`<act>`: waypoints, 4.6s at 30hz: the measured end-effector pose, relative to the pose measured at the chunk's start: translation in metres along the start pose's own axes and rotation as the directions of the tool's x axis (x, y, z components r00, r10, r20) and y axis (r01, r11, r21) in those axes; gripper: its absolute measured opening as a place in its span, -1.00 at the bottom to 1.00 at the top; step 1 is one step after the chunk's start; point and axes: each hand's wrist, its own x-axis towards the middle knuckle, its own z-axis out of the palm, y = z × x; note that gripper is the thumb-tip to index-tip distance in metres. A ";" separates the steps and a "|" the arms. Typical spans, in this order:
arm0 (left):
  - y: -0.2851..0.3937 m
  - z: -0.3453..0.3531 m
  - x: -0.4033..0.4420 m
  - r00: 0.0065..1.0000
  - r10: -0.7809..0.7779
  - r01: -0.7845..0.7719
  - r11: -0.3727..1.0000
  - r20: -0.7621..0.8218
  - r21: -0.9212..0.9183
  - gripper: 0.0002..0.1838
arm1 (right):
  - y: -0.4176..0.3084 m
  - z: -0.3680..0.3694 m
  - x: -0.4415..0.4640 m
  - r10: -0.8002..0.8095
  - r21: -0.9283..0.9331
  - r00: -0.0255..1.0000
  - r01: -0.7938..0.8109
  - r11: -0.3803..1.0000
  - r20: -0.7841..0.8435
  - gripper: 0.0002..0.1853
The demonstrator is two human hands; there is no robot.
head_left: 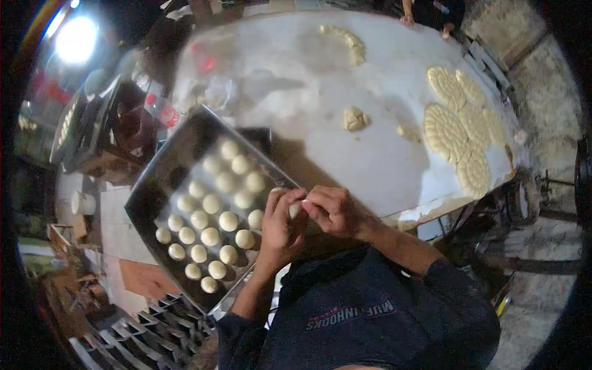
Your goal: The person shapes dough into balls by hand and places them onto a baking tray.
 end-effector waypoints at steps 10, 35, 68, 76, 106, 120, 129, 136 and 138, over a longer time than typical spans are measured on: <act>0.001 -0.013 -0.021 0.893 -0.008 0.055 0.994 0.450 -0.090 -0.80 | 0.112 -0.025 -0.006 0.193 -0.323 0.976 -0.217 0.921 -0.104 -0.89; 0.039 0.173 -0.016 0.767 -0.587 0.544 0.809 0.259 0.223 -0.67 | 0.331 -0.139 -0.006 0.173 -0.236 0.936 -0.251 0.939 -0.307 -0.75; 0.021 0.228 0.067 0.966 -0.259 0.258 0.956 -0.016 0.139 -0.74 | 0.188 -0.194 -0.034 0.531 0.680 0.811 -0.536 0.501 0.247 -0.59; 0.015 0.253 0.091 0.952 -0.169 0.228 0.948 0.255 -0.222 -0.62 | 0.164 -0.184 -0.104 0.549 0.639 0.790 -0.575 0.511 0.273 -0.77; -0.071 0.277 0.091 0.866 -0.479 0.201 0.595 0.143 0.778 -0.20 | 0.202 -0.181 -0.153 0.315 -0.033 0.926 -0.329 0.944 -0.207 -0.76; -0.112 0.252 0.078 0.962 -0.206 0.270 0.820 -0.181 0.505 -0.71 | 0.254 -0.156 -0.143 0.100 -0.401 0.994 -0.107 0.910 -0.038 -0.81; -0.098 0.207 0.002 0.983 0.076 -0.132 0.926 0.168 0.355 -0.76 | 0.264 -0.192 -0.194 -0.036 -0.499 0.993 0.087 0.862 0.109 -0.86; -0.088 0.230 0.078 0.982 -0.095 0.137 0.953 -0.166 0.269 -0.78 | 0.251 -0.125 -0.114 0.314 -0.385 0.891 -0.429 0.817 -0.327 -0.88; -0.086 0.250 0.051 0.982 -0.084 0.105 0.988 -0.171 0.115 -0.86 | 0.228 -0.113 -0.134 0.293 -0.418 0.910 -0.398 0.817 -0.293 -0.92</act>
